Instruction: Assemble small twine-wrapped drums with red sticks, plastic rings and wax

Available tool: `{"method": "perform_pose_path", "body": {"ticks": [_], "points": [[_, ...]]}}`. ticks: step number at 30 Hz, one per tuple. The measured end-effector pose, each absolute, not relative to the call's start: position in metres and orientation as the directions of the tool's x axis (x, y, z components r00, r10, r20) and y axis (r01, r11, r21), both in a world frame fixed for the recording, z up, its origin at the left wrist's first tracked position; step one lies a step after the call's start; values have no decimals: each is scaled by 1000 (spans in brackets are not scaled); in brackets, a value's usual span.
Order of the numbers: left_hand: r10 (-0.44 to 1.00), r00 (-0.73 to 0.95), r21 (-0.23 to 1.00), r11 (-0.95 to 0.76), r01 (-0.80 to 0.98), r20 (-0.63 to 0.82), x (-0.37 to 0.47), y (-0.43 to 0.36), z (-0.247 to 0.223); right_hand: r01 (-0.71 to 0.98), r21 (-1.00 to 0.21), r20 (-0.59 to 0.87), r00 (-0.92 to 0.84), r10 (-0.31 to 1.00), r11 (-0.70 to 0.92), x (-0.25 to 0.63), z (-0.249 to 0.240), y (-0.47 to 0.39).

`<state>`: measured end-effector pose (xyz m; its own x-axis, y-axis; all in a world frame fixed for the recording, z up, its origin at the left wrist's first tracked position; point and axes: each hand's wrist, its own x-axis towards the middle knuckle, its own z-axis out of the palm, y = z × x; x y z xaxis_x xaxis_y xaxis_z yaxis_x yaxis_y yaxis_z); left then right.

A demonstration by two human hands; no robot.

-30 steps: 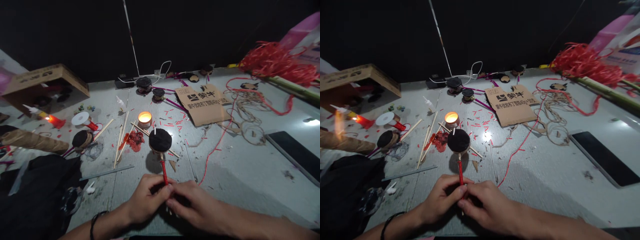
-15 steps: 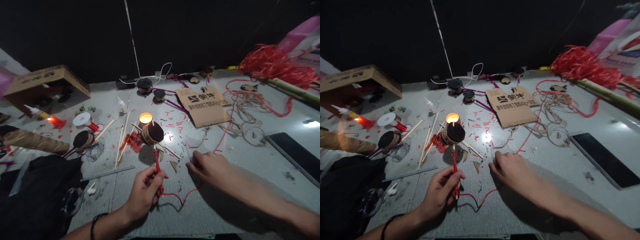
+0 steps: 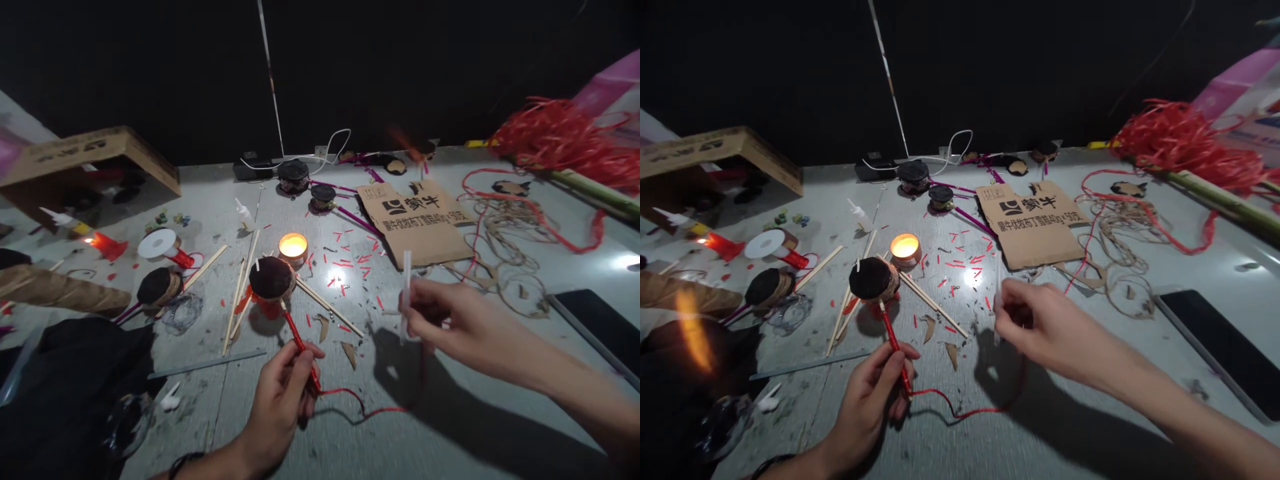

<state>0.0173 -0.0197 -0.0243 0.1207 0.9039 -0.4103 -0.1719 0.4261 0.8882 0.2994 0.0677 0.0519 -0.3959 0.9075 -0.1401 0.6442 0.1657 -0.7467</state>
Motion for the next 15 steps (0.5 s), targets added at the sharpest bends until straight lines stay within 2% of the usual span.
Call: {"method": "perform_pose_path", "body": {"ticks": [7, 11, 15], "points": [[913, 125, 904, 403, -141, -387, 16, -22, -26, 402, -886, 80, -358, 930, 231, 271, 87, 98], [926, 136, 929, 362, -72, -351, 14, -23, -31, 374, -827, 279, -375, 884, 419, 257, 105, 106], [934, 163, 946, 325, -9, -319, 12, -23, -36, 342, -826, 312, -384, 869, 447, 251, 114, 111]]}}
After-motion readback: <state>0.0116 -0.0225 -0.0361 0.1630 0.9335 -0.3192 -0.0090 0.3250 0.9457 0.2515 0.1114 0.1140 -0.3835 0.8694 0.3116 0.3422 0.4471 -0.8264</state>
